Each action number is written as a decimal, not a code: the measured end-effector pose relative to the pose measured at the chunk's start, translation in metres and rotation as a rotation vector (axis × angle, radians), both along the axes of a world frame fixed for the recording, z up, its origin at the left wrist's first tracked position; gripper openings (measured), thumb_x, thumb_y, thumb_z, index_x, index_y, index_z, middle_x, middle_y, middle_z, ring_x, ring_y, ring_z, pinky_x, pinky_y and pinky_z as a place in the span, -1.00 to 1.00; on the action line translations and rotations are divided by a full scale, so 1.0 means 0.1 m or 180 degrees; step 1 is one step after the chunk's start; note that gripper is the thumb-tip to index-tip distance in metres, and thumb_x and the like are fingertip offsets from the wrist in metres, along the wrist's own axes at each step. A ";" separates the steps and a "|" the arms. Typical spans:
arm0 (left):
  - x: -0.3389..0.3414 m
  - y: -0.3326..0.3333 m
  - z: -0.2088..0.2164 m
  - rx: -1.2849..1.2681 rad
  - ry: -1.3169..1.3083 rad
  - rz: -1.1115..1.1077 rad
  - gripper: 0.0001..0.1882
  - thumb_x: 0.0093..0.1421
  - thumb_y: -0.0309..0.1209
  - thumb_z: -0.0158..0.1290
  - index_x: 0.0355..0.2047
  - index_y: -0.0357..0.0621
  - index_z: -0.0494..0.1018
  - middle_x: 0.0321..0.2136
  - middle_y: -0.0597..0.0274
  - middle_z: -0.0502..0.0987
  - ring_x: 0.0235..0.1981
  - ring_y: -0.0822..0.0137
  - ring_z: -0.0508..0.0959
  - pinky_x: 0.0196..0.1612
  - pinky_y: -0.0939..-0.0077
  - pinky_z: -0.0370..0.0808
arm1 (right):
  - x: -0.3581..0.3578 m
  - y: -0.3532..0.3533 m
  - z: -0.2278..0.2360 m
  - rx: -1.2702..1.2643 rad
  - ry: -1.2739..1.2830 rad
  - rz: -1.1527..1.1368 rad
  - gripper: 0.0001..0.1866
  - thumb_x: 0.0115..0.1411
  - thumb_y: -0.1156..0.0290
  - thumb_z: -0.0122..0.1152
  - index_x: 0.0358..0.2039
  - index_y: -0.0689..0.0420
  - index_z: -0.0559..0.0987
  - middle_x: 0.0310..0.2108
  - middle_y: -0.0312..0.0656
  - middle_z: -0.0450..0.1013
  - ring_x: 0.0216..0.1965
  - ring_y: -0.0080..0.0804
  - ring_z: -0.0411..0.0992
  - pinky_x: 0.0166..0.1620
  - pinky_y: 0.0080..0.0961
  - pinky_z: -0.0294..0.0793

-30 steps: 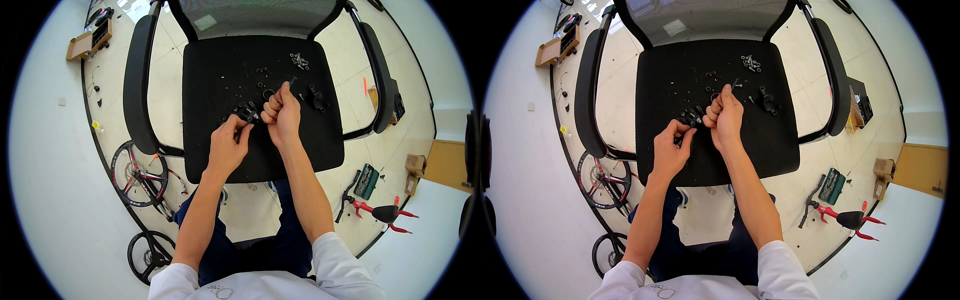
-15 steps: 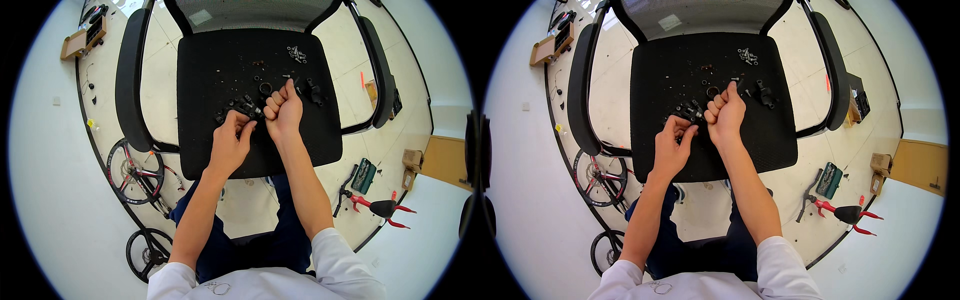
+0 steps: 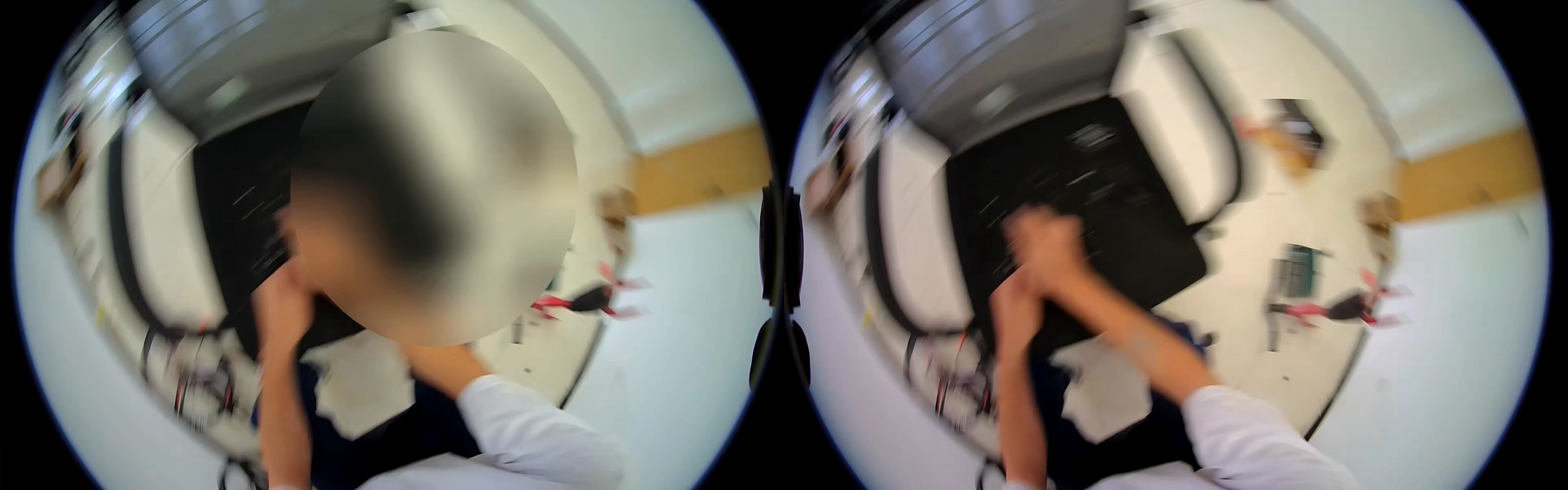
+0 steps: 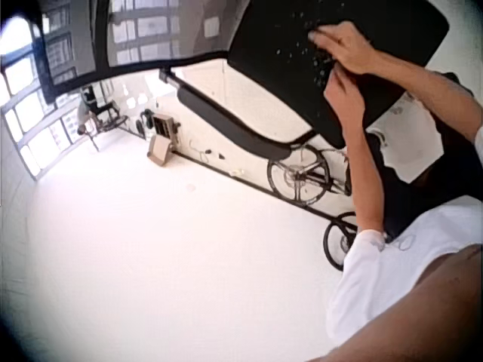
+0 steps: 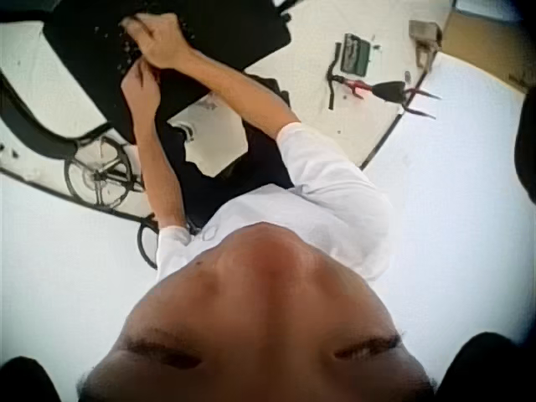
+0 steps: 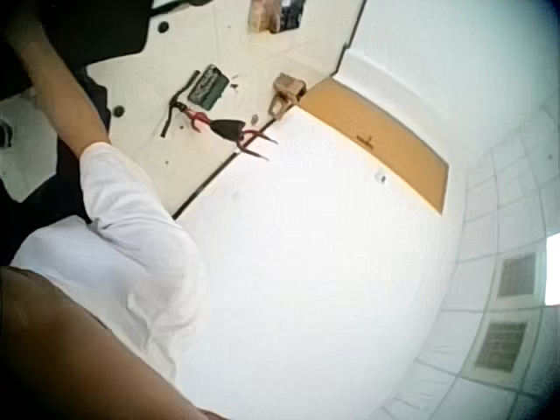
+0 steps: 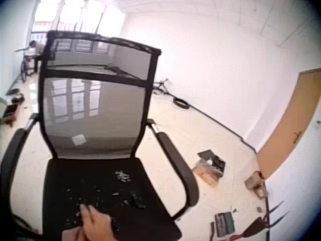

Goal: The person sits on the floor and assembles small mechanical components on a black office chair. They repeatedly pick up, connect, and separate small parts, including a cylindrical housing and a chain-like assembly, using only their hands.

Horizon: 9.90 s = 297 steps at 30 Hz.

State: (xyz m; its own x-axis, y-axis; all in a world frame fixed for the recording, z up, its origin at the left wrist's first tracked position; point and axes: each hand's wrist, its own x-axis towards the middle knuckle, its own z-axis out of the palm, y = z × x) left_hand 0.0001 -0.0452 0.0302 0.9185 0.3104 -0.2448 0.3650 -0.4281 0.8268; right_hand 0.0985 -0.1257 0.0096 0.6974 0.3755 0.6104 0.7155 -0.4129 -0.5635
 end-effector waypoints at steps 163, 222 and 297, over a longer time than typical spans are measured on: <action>-0.32 0.50 0.15 -0.2343 -0.0154 0.0223 -0.69 0.34 -0.36 0.03 -0.16 -0.44 0.53 -0.36 0.01 0.63 -0.37 0.29 0.66 -0.36 0.55 0.56 | -0.14 -0.01 0.13 0.1254 0.4126 0.1427 -0.63 0.44 0.14 -0.05 -0.44 0.12 0.38 -0.64 -0.49 0.14 -0.66 -0.77 0.02 -0.60 -0.69 -0.03; -0.25 0.65 0.11 -0.1968 -0.1052 0.0715 -0.64 0.31 -0.47 0.04 0.10 -0.26 0.36 -0.02 0.16 0.58 -0.33 0.52 0.56 -0.30 0.66 0.48 | -0.38 0.06 0.13 0.0160 0.2540 0.1328 -0.75 0.34 0.34 0.03 -0.38 0.28 0.48 -0.60 -0.11 0.37 -0.54 -0.44 0.32 -0.42 -0.47 0.31; -0.17 0.49 -0.11 -0.1504 -0.0874 0.0727 -0.84 0.29 -0.50 0.07 -0.22 -0.39 0.49 -0.41 0.26 0.56 -0.37 0.58 0.52 -0.29 0.67 0.46 | -0.26 0.05 0.02 0.0619 0.2508 0.1405 -0.84 0.29 0.39 0.15 -0.22 0.22 0.49 -0.48 -0.28 0.39 -0.52 -0.61 0.29 -0.42 -0.59 0.30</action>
State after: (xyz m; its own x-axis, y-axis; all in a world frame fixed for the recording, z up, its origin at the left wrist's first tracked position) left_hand -0.0164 0.0035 0.0190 0.8906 0.4229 -0.1673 0.1503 0.0736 0.9859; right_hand 0.0728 -0.1206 0.0112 0.7561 0.6467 0.1003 0.1658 -0.0410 -0.9853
